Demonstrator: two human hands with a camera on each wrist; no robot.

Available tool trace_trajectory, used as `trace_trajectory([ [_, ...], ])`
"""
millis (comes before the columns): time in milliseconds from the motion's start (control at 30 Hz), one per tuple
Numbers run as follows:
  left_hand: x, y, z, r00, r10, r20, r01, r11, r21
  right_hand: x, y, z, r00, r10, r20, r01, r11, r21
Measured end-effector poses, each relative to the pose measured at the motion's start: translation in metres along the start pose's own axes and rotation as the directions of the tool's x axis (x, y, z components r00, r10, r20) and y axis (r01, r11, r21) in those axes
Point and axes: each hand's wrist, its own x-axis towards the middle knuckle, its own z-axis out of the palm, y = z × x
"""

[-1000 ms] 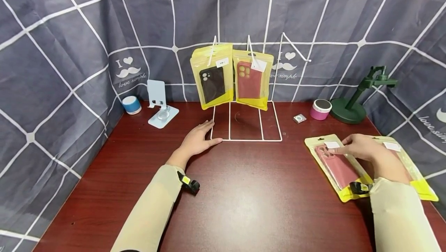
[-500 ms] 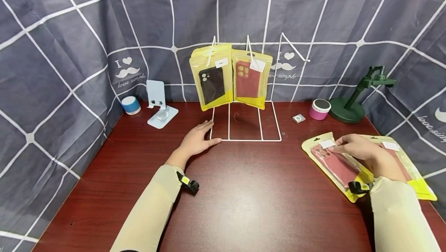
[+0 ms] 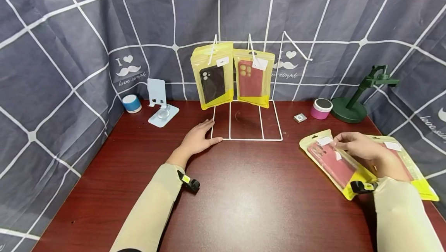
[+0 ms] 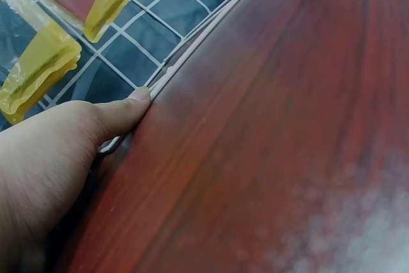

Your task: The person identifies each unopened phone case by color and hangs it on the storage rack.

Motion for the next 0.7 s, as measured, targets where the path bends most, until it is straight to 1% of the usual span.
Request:
trace_trajectory([
  [100,-0.0012,-0.0002,0.0002,1.000,-0.003,0.000,0.003,1.000,-0.001,0.0004,-0.0008,0.0006,1.000,-0.002,0.012,0.001,0.998,0.064],
  [233,-0.0025,0.0001,0.0001,1.000,-0.005,0.001,0.005,1.000,0.001,0.0012,-0.0030,0.0028,0.997,0.071,0.038,-0.076,0.985,0.158],
  [333,-0.0027,0.0009,-0.0008,1.000,-0.003,0.002,0.003,1.000,0.002,0.0024,-0.0044,0.0040,0.994,0.101,0.038,-0.106,0.982,0.158],
  [467,-0.0015,0.0020,-0.0021,1.000,0.003,0.001,-0.003,1.000,0.001,0.0024,-0.0048,0.0044,0.999,0.049,0.022,-0.051,0.992,0.111],
  [700,-0.0008,0.0028,-0.0029,1.000,-0.002,0.007,0.002,1.000,0.004,0.0026,-0.0019,0.0079,0.999,-0.038,0.034,0.033,0.990,0.134],
])
